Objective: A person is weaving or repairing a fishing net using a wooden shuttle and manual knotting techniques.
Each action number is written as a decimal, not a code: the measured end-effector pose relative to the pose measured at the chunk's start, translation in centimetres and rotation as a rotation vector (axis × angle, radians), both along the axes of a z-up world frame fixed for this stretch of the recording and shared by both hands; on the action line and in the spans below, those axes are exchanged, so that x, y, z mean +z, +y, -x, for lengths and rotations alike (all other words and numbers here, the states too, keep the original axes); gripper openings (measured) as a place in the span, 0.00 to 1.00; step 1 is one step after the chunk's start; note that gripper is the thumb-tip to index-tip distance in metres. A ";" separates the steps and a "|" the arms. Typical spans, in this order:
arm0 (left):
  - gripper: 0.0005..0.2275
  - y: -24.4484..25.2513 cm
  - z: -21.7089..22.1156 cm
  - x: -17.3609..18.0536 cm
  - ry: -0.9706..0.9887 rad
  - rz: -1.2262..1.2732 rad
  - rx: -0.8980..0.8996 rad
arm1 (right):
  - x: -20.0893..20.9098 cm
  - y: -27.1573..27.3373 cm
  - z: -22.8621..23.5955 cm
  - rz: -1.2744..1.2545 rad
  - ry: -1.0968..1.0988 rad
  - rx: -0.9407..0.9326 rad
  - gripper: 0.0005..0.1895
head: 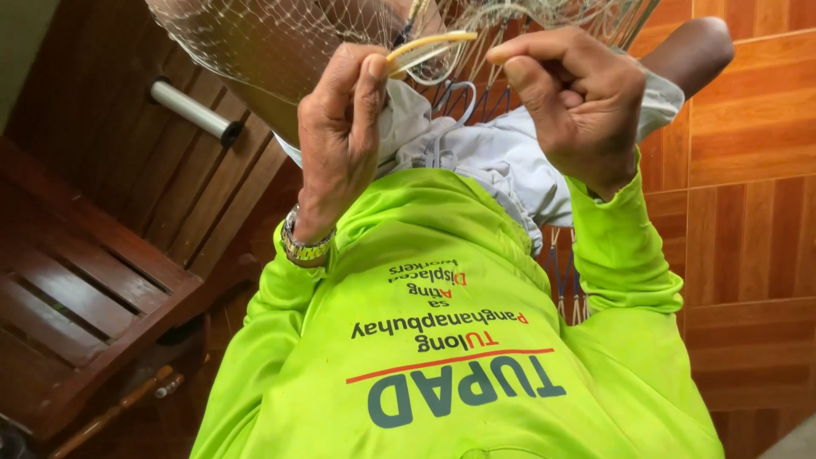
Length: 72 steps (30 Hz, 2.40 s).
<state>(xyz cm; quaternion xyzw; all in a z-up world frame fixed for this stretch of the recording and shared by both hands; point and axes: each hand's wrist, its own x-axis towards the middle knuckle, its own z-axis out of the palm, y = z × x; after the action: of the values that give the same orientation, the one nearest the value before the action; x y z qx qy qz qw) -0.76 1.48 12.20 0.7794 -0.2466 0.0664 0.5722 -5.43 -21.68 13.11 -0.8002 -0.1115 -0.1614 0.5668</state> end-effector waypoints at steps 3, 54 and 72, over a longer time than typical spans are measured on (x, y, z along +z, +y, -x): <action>0.12 -0.2 0.2 0.5 -0.015 -0.009 -0.006 | -2.1 -0.3 0.8 -0.069 0.020 -0.090 0.08; 0.14 0.5 -0.5 -0.2 0.049 0.076 0.087 | -10.3 5.1 -2.4 -0.277 0.012 0.437 0.10; 0.12 1.2 1.7 -3.0 0.275 0.375 -0.159 | -6.5 1.0 3.5 -0.385 -0.110 -0.057 0.13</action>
<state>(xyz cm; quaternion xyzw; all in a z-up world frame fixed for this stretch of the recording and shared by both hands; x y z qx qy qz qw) -2.44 2.66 9.20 0.6393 -0.2105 -0.0407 0.7385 -8.95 -20.65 6.59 -0.6701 -0.0865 -0.2390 0.6974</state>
